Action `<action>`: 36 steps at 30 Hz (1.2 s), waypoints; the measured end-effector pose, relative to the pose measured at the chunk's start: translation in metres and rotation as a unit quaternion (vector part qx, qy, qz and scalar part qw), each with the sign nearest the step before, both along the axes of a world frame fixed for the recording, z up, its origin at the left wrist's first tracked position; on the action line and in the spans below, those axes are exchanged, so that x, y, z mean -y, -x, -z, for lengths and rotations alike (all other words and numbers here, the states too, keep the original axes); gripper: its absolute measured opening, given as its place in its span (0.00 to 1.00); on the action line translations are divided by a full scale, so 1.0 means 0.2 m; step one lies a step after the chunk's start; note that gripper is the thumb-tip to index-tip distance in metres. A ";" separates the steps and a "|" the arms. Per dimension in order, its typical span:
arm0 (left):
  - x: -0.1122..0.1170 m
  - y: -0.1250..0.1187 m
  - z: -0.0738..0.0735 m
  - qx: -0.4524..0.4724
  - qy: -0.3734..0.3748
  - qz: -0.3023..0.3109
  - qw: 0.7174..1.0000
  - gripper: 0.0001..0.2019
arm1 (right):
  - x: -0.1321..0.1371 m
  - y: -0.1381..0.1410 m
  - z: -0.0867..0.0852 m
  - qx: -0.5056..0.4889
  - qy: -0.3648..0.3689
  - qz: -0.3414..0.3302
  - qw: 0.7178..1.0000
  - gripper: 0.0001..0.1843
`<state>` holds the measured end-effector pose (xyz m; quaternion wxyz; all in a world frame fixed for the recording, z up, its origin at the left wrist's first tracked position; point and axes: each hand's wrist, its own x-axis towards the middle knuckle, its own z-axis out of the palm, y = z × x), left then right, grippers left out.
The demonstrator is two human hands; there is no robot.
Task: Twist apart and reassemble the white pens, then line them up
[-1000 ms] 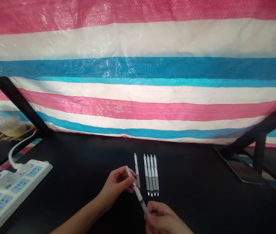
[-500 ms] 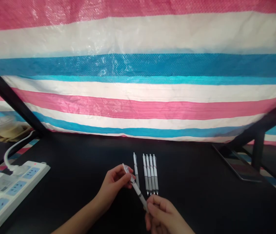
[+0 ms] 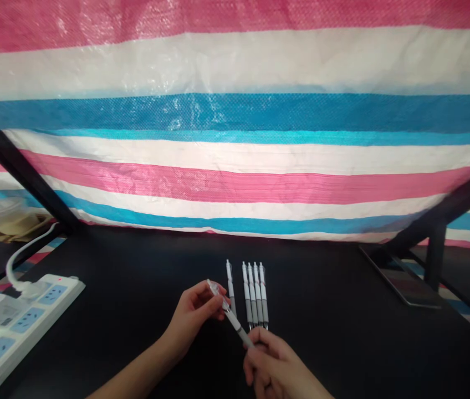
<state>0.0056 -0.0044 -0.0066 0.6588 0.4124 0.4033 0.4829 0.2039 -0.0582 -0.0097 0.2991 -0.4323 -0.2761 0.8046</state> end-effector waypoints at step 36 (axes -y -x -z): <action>0.03 -0.04 -0.02 0.019 0.008 0.022 1.000 0.18 | 0.01 -0.01 0.05 -0.025 0.026 -0.068 0.997 0.23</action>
